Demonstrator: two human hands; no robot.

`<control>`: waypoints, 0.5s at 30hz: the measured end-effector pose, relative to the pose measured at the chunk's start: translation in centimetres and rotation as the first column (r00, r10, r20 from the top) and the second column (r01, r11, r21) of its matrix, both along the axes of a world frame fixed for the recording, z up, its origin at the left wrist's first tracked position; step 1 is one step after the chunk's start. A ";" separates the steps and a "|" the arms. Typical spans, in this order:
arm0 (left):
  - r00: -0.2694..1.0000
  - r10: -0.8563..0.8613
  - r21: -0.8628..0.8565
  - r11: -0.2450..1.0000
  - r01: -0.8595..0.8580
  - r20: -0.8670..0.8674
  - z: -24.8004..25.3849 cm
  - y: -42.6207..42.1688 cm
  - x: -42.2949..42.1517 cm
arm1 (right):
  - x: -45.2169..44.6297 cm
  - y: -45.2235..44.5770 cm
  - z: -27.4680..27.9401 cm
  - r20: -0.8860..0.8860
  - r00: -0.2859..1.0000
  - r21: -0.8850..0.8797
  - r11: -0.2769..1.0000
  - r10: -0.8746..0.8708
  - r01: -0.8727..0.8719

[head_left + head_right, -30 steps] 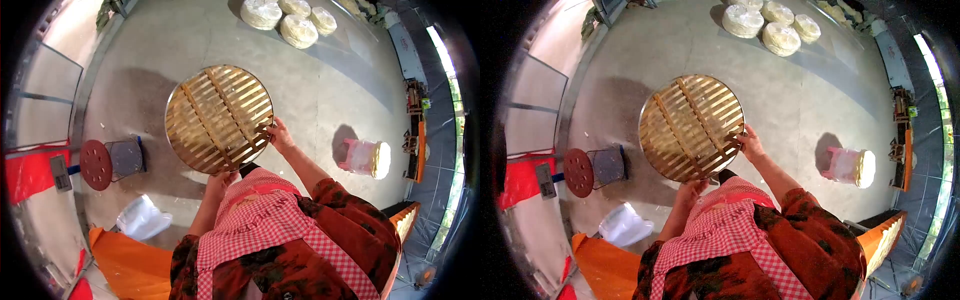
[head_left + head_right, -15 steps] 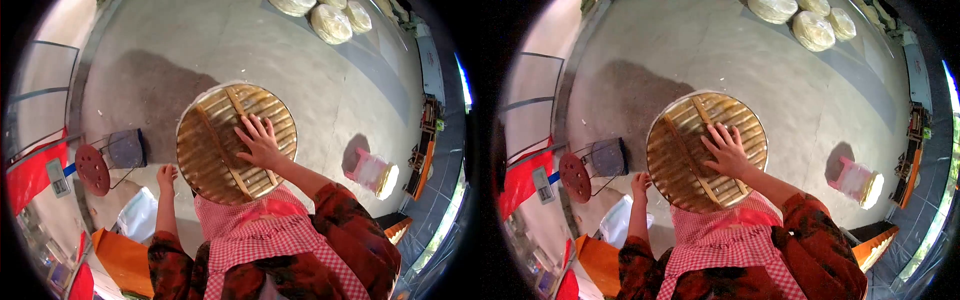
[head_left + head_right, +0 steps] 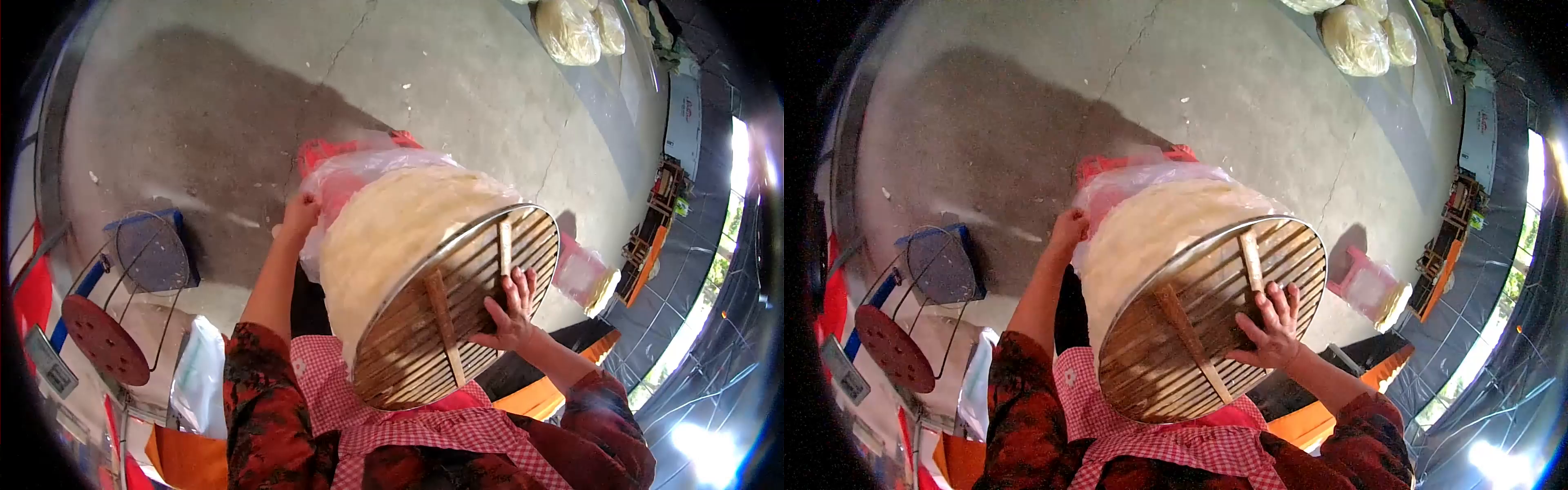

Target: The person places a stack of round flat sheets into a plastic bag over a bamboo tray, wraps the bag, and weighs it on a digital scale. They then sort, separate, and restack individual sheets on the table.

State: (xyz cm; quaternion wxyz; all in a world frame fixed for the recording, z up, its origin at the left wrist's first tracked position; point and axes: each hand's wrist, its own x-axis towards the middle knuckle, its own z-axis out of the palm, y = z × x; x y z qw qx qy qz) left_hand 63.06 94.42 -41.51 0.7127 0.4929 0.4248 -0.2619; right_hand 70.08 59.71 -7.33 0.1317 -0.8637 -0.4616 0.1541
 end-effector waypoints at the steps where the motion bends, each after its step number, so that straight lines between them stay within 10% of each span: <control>1: 0.999 0.011 0.063 0.998 -0.014 0.048 1.3 0.2 0.0 | 0.0 -0.1 -0.1 0.008 1.000 0.005 1.000 0.010 -0.010; 4: 0.938 -0.181 0.406 0.913 0.048 0.296 7.3 1.7 -0.8 | -0.1 -0.2 0.1 -0.022 1.000 0.015 1.000 -0.007 0.007; 7: 0.904 0.247 0.068 0.955 -0.287 0.349 14.7 1.5 -0.5 | 0.5 0.1 0.7 -0.046 0.999 -0.025 1.000 0.010 -0.011; 9: 0.869 0.494 -0.263 0.843 -0.469 0.033 14.8 1.7 -1.6 | 1.2 0.7 1.7 -0.060 0.998 -0.051 0.999 0.011 -0.014; 15: 0.985 -0.086 0.061 0.995 0.078 0.148 12.0 1.9 2.1 | 9.1 1.7 6.5 -0.217 0.971 0.025 0.994 -0.096 0.104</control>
